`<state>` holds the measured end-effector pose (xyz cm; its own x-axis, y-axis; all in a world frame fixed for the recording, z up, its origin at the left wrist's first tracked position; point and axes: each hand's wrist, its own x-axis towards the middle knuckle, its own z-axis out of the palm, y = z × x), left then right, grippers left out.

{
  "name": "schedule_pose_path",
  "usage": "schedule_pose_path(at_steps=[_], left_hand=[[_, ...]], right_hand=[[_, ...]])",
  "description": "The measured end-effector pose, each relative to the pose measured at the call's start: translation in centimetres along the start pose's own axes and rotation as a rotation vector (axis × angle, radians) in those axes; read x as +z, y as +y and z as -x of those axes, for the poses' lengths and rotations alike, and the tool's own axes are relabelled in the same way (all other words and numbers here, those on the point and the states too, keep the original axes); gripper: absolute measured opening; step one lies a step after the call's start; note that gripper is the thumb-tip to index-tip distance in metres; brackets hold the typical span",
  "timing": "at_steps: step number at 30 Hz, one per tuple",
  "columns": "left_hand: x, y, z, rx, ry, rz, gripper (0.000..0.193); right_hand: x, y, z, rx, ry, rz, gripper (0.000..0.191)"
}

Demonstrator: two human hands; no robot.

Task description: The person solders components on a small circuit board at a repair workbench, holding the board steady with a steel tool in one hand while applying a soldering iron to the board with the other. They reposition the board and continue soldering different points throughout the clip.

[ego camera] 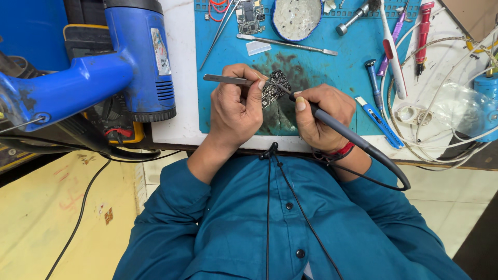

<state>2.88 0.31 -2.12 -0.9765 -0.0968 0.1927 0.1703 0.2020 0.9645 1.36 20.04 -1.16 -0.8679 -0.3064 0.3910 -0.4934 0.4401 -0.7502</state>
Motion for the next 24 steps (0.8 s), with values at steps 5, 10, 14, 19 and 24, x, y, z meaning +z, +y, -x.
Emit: schedule_pose_path(at_steps=[5, 10, 14, 19, 24], left_hand=[[-0.05, 0.06, 0.05, -0.006, 0.0, -0.006, 0.019], [-0.02, 0.14, 0.12, -0.012, -0.009, 0.007, 0.018], [0.01, 0.14, 0.1, -0.008, -0.001, 0.001, 0.019], [-0.01, 0.21, 0.06, 0.003, -0.001, 0.007, 0.019], [0.04, 0.25, 0.12, -0.029, 0.004, 0.006, 0.019]], right_hand=[[-0.06, -0.12, 0.01, -0.003, -0.01, 0.009, 0.006], [-0.15, -0.23, 0.01, 0.001, -0.016, 0.01, 0.007], [-0.1, -0.18, -0.04, -0.008, -0.009, 0.002, 0.006], [-0.05, -0.14, -0.05, -0.026, 0.004, 0.009, 0.008], [-0.05, -0.15, -0.02, -0.007, 0.002, 0.018, 0.007]])
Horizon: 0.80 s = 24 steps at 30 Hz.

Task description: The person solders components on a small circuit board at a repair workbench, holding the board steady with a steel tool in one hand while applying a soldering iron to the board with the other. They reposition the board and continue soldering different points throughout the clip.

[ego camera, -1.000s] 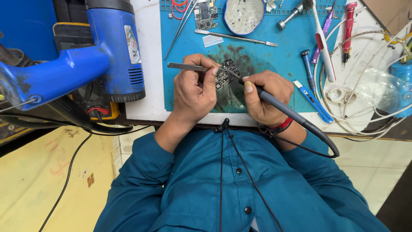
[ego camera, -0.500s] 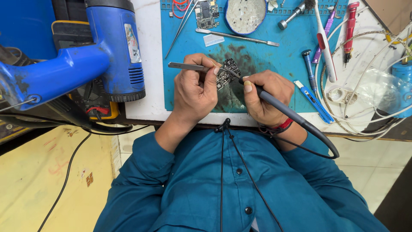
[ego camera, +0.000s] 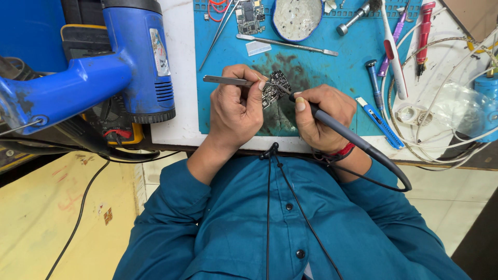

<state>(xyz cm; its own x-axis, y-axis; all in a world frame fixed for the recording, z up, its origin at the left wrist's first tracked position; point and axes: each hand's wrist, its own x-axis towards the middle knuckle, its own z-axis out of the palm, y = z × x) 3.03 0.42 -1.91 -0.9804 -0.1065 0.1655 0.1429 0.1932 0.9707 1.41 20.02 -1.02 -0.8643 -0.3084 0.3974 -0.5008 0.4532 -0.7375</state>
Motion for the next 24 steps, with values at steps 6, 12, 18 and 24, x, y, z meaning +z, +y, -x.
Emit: schedule_pose_path(at_steps=[6, 12, 18, 24], left_hand=[[-0.05, -0.03, -0.04, 0.006, -0.003, -0.003, 0.019], [-0.06, -0.09, 0.05, -0.002, -0.004, -0.004, 0.019], [-0.09, -0.12, -0.04, 0.001, -0.01, -0.004, 0.019], [-0.11, -0.08, 0.06, -0.001, -0.005, -0.001, 0.019]], right_hand=[[-0.06, -0.03, -0.03, 0.002, -0.008, -0.007, 0.007], [-0.07, -0.08, 0.0, 0.003, -0.013, -0.002, 0.007], [-0.13, -0.09, -0.1, -0.003, -0.019, -0.008, 0.007], [-0.11, -0.17, -0.15, -0.018, -0.019, -0.014, 0.008]])
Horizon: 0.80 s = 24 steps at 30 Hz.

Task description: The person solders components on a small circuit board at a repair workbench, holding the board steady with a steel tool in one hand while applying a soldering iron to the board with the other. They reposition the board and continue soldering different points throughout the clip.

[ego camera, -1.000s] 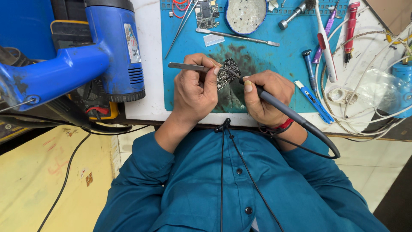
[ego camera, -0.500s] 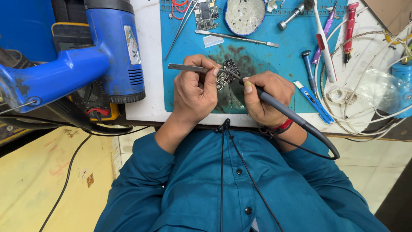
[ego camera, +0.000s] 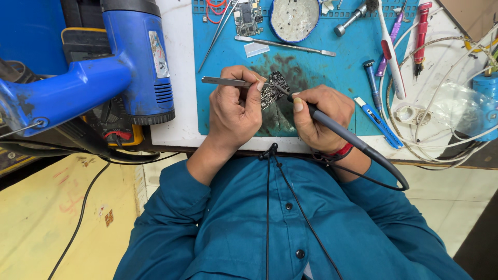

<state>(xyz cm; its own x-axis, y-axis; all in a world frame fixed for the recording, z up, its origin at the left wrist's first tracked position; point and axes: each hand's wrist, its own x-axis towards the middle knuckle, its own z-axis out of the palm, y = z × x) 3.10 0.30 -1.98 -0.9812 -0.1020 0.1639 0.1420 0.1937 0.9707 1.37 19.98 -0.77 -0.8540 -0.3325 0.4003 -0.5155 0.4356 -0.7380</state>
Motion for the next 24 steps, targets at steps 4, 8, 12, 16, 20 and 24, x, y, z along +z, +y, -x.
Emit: schedule_pose_path(at_steps=[4, 8, 12, 16, 20, 24], left_hand=[[0.04, -0.01, -0.06, 0.003, 0.005, 0.005, 0.019], [0.01, -0.03, -0.11, 0.006, 0.003, 0.0, 0.019], [0.06, -0.02, -0.08, -0.01, 0.002, -0.003, 0.019], [0.08, -0.08, -0.1, 0.007, 0.004, 0.003, 0.019], [0.05, -0.18, -0.15, 0.012, 0.004, -0.005, 0.019], [-0.01, -0.12, -0.11, 0.001, -0.001, -0.001, 0.018]], right_hand=[[-0.02, -0.07, -0.05, 0.016, -0.004, 0.015, 0.006], [0.01, -0.05, -0.09, 0.009, 0.002, 0.01, 0.006], [-0.01, 0.01, -0.08, 0.004, 0.002, 0.013, 0.007], [-0.05, 0.04, -0.09, 0.006, -0.004, 0.022, 0.006], [0.02, 0.03, -0.13, 0.003, -0.002, 0.013, 0.006], [-0.02, -0.06, -0.14, 0.015, -0.005, 0.011, 0.006]])
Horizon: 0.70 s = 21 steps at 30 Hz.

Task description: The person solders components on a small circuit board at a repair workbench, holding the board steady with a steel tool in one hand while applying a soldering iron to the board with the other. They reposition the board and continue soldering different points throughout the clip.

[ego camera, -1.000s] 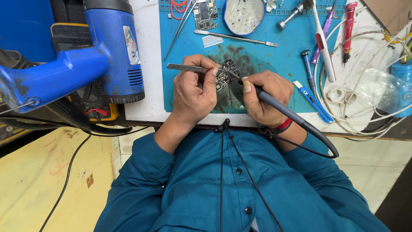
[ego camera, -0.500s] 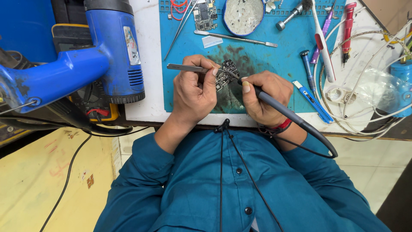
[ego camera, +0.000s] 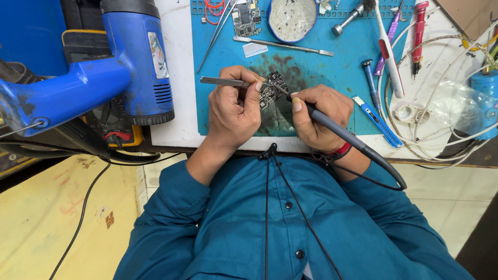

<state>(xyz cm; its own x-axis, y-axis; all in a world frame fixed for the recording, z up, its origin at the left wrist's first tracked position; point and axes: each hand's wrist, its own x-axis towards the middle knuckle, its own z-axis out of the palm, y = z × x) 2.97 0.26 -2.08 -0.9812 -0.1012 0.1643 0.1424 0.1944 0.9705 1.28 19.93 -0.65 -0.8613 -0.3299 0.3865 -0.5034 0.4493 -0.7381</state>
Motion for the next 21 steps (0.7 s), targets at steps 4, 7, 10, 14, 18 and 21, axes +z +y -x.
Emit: schedule_pose_path(at_steps=[4, 7, 10, 14, 18, 21], left_hand=[[0.0, 0.05, 0.04, 0.028, 0.007, -0.007, 0.018], [0.04, 0.08, 0.14, 0.015, 0.007, 0.008, 0.018], [0.0, 0.0, 0.05, 0.034, 0.007, -0.001, 0.018], [0.06, 0.03, 0.07, 0.031, 0.015, 0.005, 0.018], [0.06, 0.08, 0.04, 0.03, 0.013, 0.003, 0.018], [0.01, 0.07, 0.06, 0.03, 0.01, 0.005, 0.018]], right_hand=[[-0.02, -0.03, -0.01, -0.011, 0.002, 0.004, 0.007], [-0.08, -0.1, 0.08, -0.002, 0.002, 0.017, 0.006], [0.01, -0.04, 0.06, -0.006, 0.009, 0.011, 0.006], [-0.02, 0.04, 0.09, -0.011, 0.007, 0.016, 0.006], [-0.01, 0.11, 0.13, -0.025, 0.009, 0.01, 0.007], [0.05, 0.11, 0.16, -0.026, 0.013, 0.001, 0.007]])
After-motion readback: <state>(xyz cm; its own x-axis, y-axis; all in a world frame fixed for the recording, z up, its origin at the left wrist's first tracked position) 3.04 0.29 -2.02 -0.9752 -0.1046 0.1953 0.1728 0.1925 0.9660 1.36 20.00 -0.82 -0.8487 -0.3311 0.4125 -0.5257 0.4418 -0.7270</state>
